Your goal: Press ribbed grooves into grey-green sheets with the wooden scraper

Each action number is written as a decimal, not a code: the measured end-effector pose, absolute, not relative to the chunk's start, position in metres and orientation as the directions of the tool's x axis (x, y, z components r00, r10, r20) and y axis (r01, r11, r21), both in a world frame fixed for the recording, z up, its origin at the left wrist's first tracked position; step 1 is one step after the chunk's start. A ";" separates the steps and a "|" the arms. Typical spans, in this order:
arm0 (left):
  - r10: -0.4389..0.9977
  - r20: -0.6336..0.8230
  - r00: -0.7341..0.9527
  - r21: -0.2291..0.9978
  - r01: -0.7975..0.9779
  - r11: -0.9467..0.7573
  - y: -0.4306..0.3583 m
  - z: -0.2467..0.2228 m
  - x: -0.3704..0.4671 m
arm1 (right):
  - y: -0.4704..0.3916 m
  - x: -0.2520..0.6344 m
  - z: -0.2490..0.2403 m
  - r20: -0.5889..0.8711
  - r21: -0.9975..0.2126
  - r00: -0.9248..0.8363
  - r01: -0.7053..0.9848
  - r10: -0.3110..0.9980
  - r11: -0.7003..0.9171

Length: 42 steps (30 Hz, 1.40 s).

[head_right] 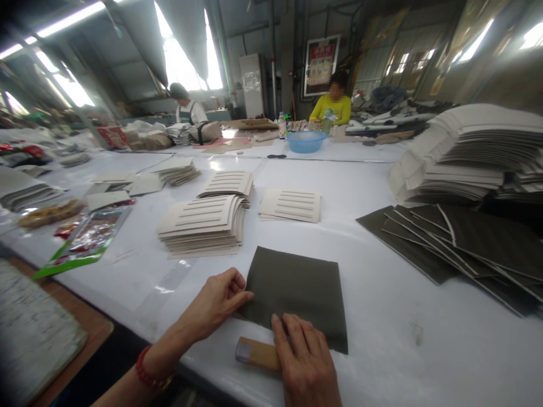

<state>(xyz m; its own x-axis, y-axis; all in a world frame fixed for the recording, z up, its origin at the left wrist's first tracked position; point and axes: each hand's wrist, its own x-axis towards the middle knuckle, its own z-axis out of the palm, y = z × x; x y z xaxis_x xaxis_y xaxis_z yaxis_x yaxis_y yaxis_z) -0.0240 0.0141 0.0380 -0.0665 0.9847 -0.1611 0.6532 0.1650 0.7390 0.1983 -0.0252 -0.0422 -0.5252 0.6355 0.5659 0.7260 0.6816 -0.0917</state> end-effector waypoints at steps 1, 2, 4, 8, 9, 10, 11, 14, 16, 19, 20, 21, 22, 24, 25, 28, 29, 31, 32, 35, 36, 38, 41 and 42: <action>0.983 -0.173 -0.064 0.755 0.632 0.174 0.013 0.037 -0.024 | -0.025 0.198 -0.042 0.561 -0.089 -0.529 0.726 0.636 0.682; 0.981 -0.185 -0.058 0.771 0.611 0.181 0.012 0.036 -0.023 | -0.025 0.198 -0.042 0.557 -0.088 -0.530 0.728 0.640 0.680; 0.980 -0.194 -0.033 0.808 0.561 0.179 0.011 0.035 -0.022 | -0.026 0.198 -0.041 0.553 -0.089 -0.525 0.735 0.647 0.673; 0.988 -0.148 0.050 0.936 0.330 0.124 0.009 0.035 -0.022 | -0.027 0.197 -0.041 0.564 -0.100 -0.517 0.732 0.644 0.674; 0.989 -0.141 0.049 0.947 0.297 0.120 0.009 0.034 -0.024 | -0.027 0.197 -0.042 0.565 -0.106 -0.515 0.729 0.644 0.676; 0.989 -0.140 0.037 0.949 0.291 0.123 0.009 0.032 -0.025 | -0.028 0.197 -0.042 0.565 -0.115 -0.511 0.729 0.648 0.675; 0.989 -0.145 0.020 0.942 0.309 0.132 0.008 0.030 -0.027 | -0.028 0.198 -0.042 0.563 -0.119 -0.512 0.727 0.649 0.676; 0.987 -0.158 -0.020 0.922 0.355 0.155 0.006 0.025 -0.030 | -0.028 0.199 -0.043 0.547 -0.127 -0.528 0.715 0.650 0.687; 0.987 -0.156 -0.037 0.913 0.375 0.159 0.005 0.023 -0.030 | -0.028 0.199 -0.043 0.538 -0.135 -0.536 0.707 0.650 0.694; 0.988 -0.145 -0.059 0.899 0.408 0.157 0.003 0.023 -0.027 | -0.030 0.196 -0.042 0.534 -0.193 -0.502 0.711 0.680 0.677; 0.988 -0.141 -0.061 0.895 0.418 0.154 0.003 0.023 -0.026 | -0.030 0.195 -0.042 0.532 -0.217 -0.487 0.712 0.692 0.668; 0.989 -0.137 -0.061 0.892 0.427 0.150 0.002 0.023 -0.026 | -0.031 0.193 -0.041 0.531 -0.239 -0.474 0.712 0.703 0.660; 0.989 -0.133 -0.058 0.889 0.435 0.145 0.002 0.022 -0.026 | -0.031 0.192 -0.041 0.530 -0.253 -0.465 0.711 0.709 0.656; 0.991 -0.125 -0.044 0.884 0.448 0.132 0.001 0.021 -0.026 | -0.031 0.190 -0.040 0.534 -0.265 -0.459 0.707 0.710 0.656; 0.992 -0.121 -0.034 0.883 0.453 0.123 0.001 0.021 -0.027 | -0.031 0.190 -0.039 0.537 -0.267 -0.456 0.705 0.709 0.657; 0.994 -0.109 -0.005 0.879 0.467 0.099 0.000 0.020 -0.029 | -0.030 0.189 -0.037 0.536 -0.274 -0.452 0.706 0.713 0.653; 0.994 -0.107 0.002 0.877 0.471 0.093 -0.001 0.020 -0.030 | -0.030 0.189 -0.036 0.531 -0.274 -0.453 0.708 0.717 0.650; 0.995 -0.104 0.008 0.874 0.479 0.087 -0.001 0.020 -0.029 | -0.029 0.189 -0.036 0.524 -0.266 -0.458 0.714 0.719 0.648; 0.995 -0.102 0.009 0.872 0.483 0.085 -0.001 0.020 -0.029 | -0.029 0.189 -0.036 0.525 -0.259 -0.462 0.713 0.715 0.651; 0.995 -0.095 0.004 0.865 0.495 0.080 -0.001 0.019 -0.028 | -0.028 0.189 -0.036 0.535 -0.236 -0.480 0.705 0.695 0.669; 0.996 -0.092 0.002 0.863 0.500 0.078 -0.001 0.018 -0.028 | -0.028 0.189 -0.036 0.534 -0.227 -0.486 0.706 0.692 0.671; 0.996 -0.083 -0.008 0.855 0.513 0.076 0.000 0.017 -0.028 | -0.027 0.189 -0.035 0.522 -0.209 -0.499 0.711 0.692 0.671; 0.998 -0.062 -0.029 0.840 0.538 0.068 0.002 0.015 -0.029 | -0.027 0.190 -0.034 0.503 -0.207 -0.513 0.710 0.696 0.673; 0.998 -0.054 -0.035 0.836 0.545 0.064 0.002 0.014 -0.030 | -0.026 0.190 -0.034 0.503 -0.210 -0.515 0.706 0.694 0.676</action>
